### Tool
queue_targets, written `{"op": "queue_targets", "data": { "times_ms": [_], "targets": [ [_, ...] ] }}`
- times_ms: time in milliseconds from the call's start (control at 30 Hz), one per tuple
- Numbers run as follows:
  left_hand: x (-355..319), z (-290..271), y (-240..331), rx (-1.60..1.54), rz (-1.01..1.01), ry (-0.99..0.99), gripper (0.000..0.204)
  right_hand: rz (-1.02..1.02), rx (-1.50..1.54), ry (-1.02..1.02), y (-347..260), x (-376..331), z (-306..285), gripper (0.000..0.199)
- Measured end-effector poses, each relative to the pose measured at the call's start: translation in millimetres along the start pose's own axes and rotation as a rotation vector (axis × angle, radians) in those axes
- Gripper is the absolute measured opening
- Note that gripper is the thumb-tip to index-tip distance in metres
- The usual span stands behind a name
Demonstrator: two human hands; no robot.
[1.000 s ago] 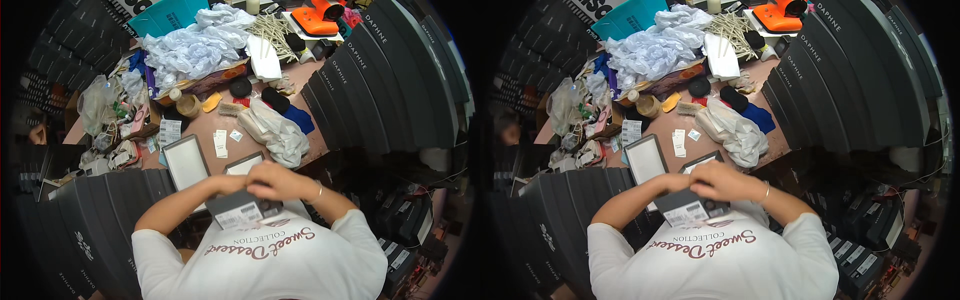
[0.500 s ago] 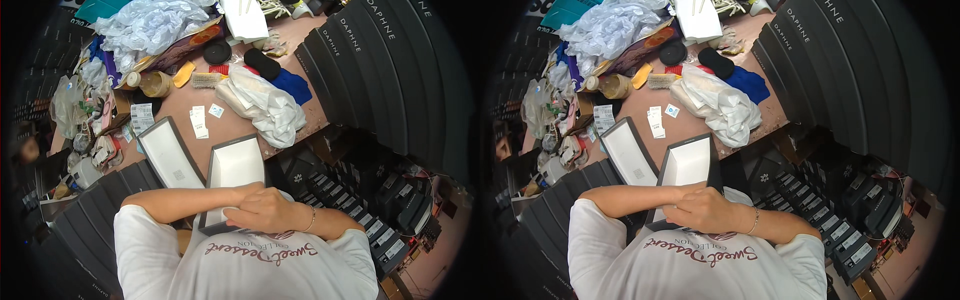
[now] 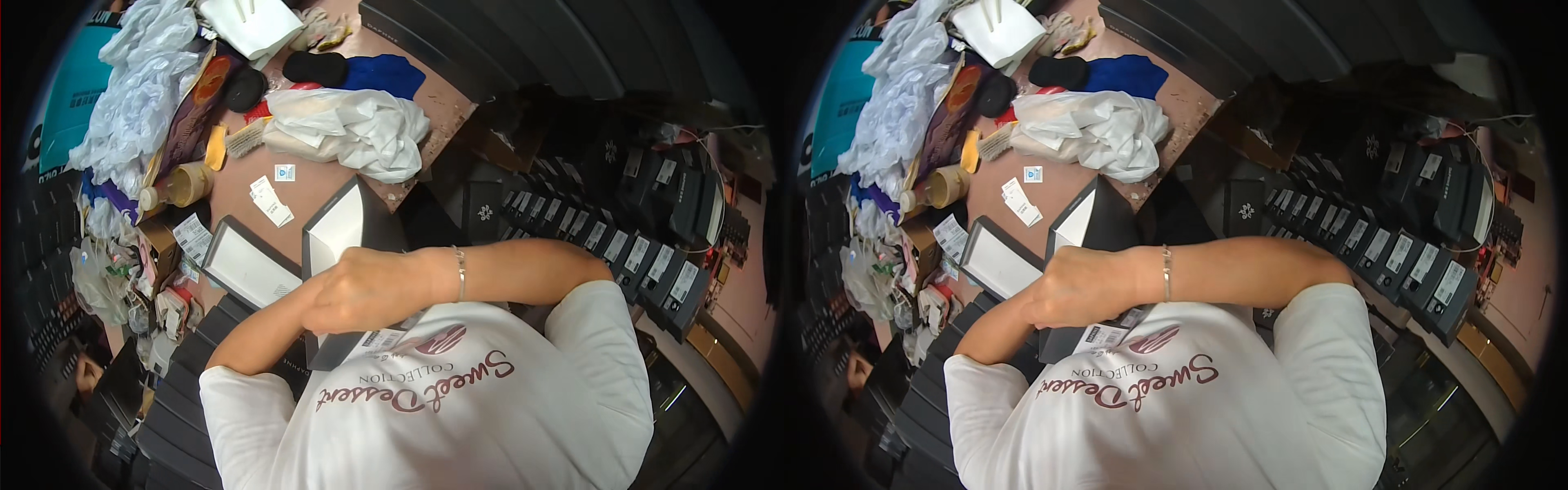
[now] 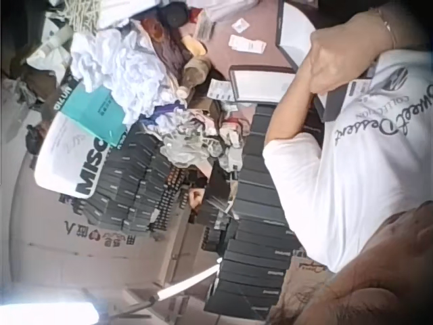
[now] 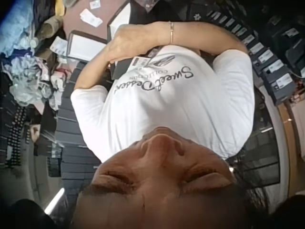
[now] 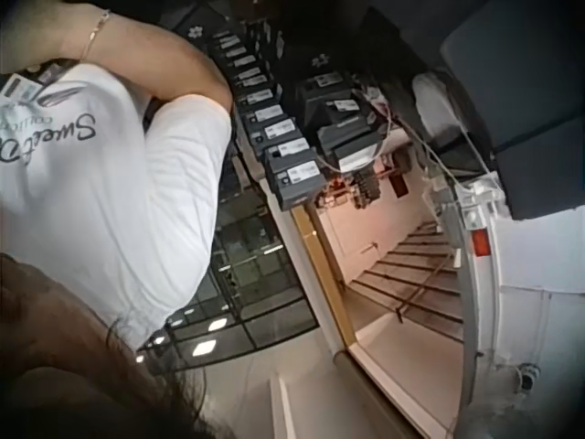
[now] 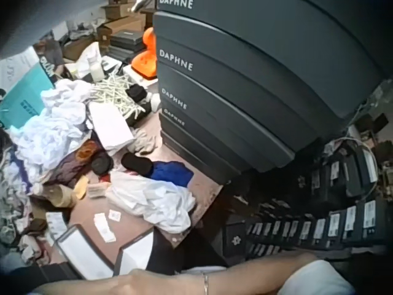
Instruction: The recorder is taking shoes out of boxes, inspecting them, wrapping them in protective tissue paper, and placing them back into the boxes.
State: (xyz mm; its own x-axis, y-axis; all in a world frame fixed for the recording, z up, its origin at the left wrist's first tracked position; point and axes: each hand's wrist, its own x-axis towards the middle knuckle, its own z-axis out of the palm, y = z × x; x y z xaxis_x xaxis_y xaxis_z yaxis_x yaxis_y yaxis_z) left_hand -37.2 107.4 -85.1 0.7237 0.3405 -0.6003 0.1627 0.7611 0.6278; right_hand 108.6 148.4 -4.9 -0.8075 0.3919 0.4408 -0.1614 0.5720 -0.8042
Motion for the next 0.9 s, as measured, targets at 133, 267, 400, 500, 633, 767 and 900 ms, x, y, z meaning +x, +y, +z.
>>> {"op": "queue_targets", "data": {
  "times_ms": [133, 267, 400, 500, 633, 767, 900],
  "targets": [
    [-1, -8, 5, -0.035, 0.006, 0.045, 0.055, 0.024, 0.024, -0.042, 10, 8, 0, 0.015],
    [-4, -14, 8, -0.076, 0.030, 0.085, 0.056, 0.118, 0.042, -0.067, 9, 13, -5, 0.015],
    [-4, -26, 15, -0.107, 0.062, 0.128, 0.057, 0.111, 0.024, -0.050, 12, 14, 1, 0.017],
    [0, -30, 19, -0.137, 0.079, 0.126, 0.058, 0.110, 0.039, -0.074, 17, 22, 4, 0.019],
    [5, -38, 23, -0.185, 0.120, 0.127, 0.059, 0.165, 0.162, -0.058, 22, 26, -5, 0.019],
    [-1, -42, 23, -0.286, 0.213, 0.164, 0.060, 0.185, 0.108, -0.131, 17, 25, -4, 0.018],
    [-13, -48, 30, -0.452, 0.361, 0.148, 0.061, 0.205, 0.181, -0.093, 22, 29, -9, 0.017]
  ]
}}
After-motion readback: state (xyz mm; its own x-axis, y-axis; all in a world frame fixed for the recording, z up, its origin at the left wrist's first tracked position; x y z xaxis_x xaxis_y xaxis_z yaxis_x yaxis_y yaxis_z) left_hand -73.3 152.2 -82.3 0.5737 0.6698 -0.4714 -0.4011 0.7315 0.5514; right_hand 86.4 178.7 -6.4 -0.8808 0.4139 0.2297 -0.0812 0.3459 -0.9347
